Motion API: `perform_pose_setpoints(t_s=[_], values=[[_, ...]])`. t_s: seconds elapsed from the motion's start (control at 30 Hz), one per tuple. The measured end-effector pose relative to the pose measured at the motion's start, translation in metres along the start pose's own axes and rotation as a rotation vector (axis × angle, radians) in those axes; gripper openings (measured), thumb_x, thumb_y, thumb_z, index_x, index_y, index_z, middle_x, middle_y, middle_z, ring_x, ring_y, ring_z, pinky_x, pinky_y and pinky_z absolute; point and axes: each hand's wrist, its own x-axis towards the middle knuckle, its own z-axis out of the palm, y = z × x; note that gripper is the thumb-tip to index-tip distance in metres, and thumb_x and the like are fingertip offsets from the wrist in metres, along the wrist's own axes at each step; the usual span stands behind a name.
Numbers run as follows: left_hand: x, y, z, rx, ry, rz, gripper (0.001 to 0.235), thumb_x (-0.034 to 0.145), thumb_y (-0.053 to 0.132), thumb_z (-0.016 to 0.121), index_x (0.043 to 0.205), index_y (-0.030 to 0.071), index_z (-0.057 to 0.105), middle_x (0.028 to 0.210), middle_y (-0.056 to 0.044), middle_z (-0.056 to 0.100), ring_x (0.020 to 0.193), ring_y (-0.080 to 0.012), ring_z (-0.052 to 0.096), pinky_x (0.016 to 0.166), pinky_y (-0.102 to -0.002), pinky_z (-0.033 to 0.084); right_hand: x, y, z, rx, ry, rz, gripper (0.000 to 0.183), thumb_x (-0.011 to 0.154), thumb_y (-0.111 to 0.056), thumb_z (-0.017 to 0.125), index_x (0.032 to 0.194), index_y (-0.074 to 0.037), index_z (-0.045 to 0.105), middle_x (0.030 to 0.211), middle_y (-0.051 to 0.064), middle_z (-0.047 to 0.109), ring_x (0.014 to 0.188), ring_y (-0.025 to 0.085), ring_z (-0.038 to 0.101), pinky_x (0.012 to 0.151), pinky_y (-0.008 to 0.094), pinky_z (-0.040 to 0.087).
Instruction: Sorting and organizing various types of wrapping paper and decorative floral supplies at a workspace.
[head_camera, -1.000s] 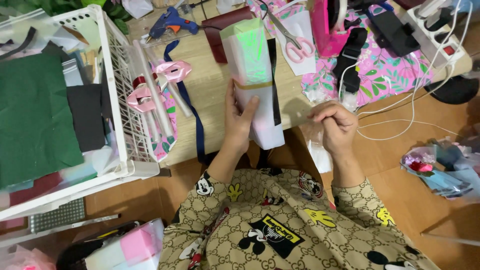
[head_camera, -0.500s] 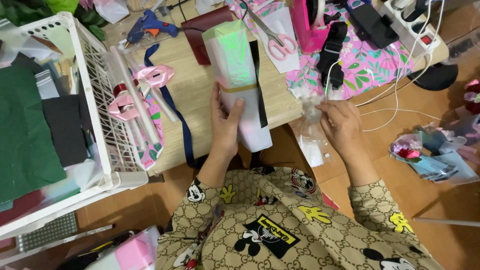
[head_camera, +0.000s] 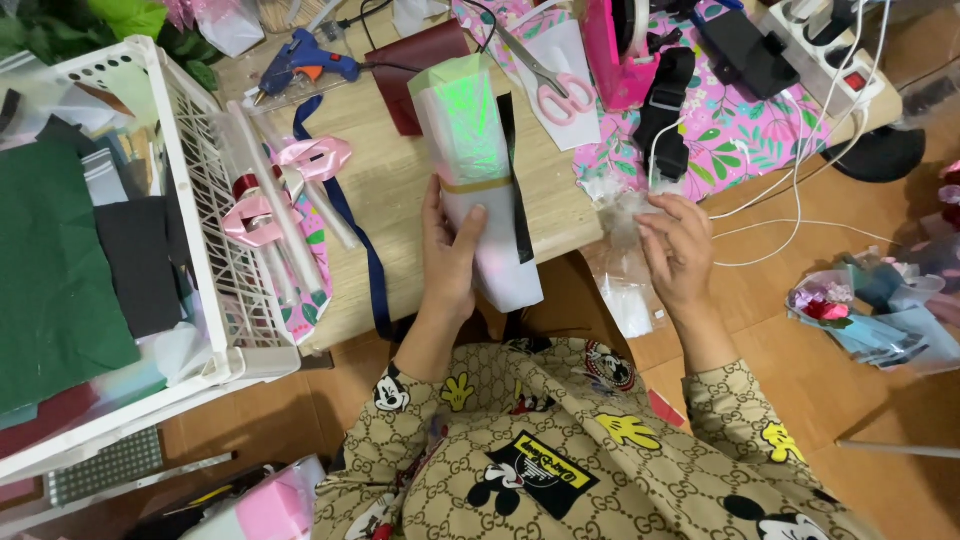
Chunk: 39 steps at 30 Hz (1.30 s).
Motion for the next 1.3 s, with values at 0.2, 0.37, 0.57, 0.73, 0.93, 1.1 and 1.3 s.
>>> perform_pose_setpoints(t_s=[0.2,0.37,0.57,0.73,0.93,1.1,1.3], values=[[-0.002,0.006,0.002,0.007,-0.010,-0.002,0.091,0.096,0.031,0.070,0.163,0.012,0.012,0.155,-0.019,0.030,0.142,-0.0327,0.035,0.118,-0.051,0.033,-0.004,0.016,-0.002,-0.058,-0.023,0.033,0.015,0.093,-0.002,0.081,0.105,-0.011,0.080,0.114,0.013,0.075,0.111,0.041,0.066,0.100,0.050,0.049],[0.000,0.000,0.001,0.013,-0.006,-0.004,0.092,0.095,0.034,0.071,0.163,0.013,0.013,0.155,-0.018,0.031,0.142,-0.0322,0.035,0.119,-0.050,0.033,-0.011,0.020,-0.008,0.016,-0.108,0.092,0.018,0.092,-0.006,0.081,0.108,-0.015,0.080,0.123,0.015,0.072,0.121,0.044,0.062,0.106,0.055,0.045],[-0.001,-0.008,0.002,0.032,-0.025,0.017,0.089,0.098,0.033,0.071,0.163,0.013,0.013,0.156,-0.018,0.031,0.144,-0.0319,0.035,0.120,-0.051,0.033,-0.016,0.027,-0.015,0.063,-0.209,0.131,0.018,0.095,-0.010,0.081,0.111,-0.017,0.080,0.131,0.015,0.068,0.128,0.046,0.056,0.111,0.056,0.040],[0.000,-0.021,0.000,0.038,-0.034,0.053,0.085,0.100,0.029,0.072,0.163,0.014,0.016,0.156,-0.016,0.033,0.145,-0.0284,0.034,0.121,-0.048,0.032,-0.011,0.023,-0.024,0.101,-0.272,0.107,0.015,0.095,-0.016,0.082,0.110,-0.017,0.080,0.136,0.017,0.064,0.131,0.048,0.051,0.114,0.057,0.037],[0.001,-0.022,0.000,0.035,-0.053,0.071,0.087,0.101,0.030,0.073,0.163,0.014,0.015,0.157,-0.017,0.033,0.145,-0.0289,0.035,0.122,-0.050,0.032,-0.002,0.025,-0.032,0.112,-0.332,0.096,0.019,0.097,-0.019,0.080,0.115,-0.018,0.079,0.140,0.019,0.062,0.134,0.047,0.050,0.115,0.057,0.035],[0.003,-0.016,0.002,-0.091,-0.021,-0.028,0.091,0.088,0.029,0.075,0.158,0.014,0.018,0.160,-0.015,0.036,0.140,-0.0246,0.046,0.115,-0.038,0.047,0.003,0.025,-0.037,0.185,-0.402,0.032,0.029,0.102,-0.027,0.071,0.128,-0.016,0.072,0.152,0.015,0.055,0.143,0.036,0.047,0.121,0.054,0.029],[0.005,-0.020,0.005,-0.121,-0.030,-0.014,0.090,0.089,0.026,0.077,0.158,0.014,0.021,0.159,-0.013,0.038,0.139,-0.0227,0.047,0.117,-0.038,0.046,0.008,0.021,-0.040,0.192,-0.309,0.073,0.014,0.106,-0.009,0.072,0.118,-0.014,0.076,0.155,0.015,0.054,0.143,0.033,0.045,0.119,0.054,0.029]])
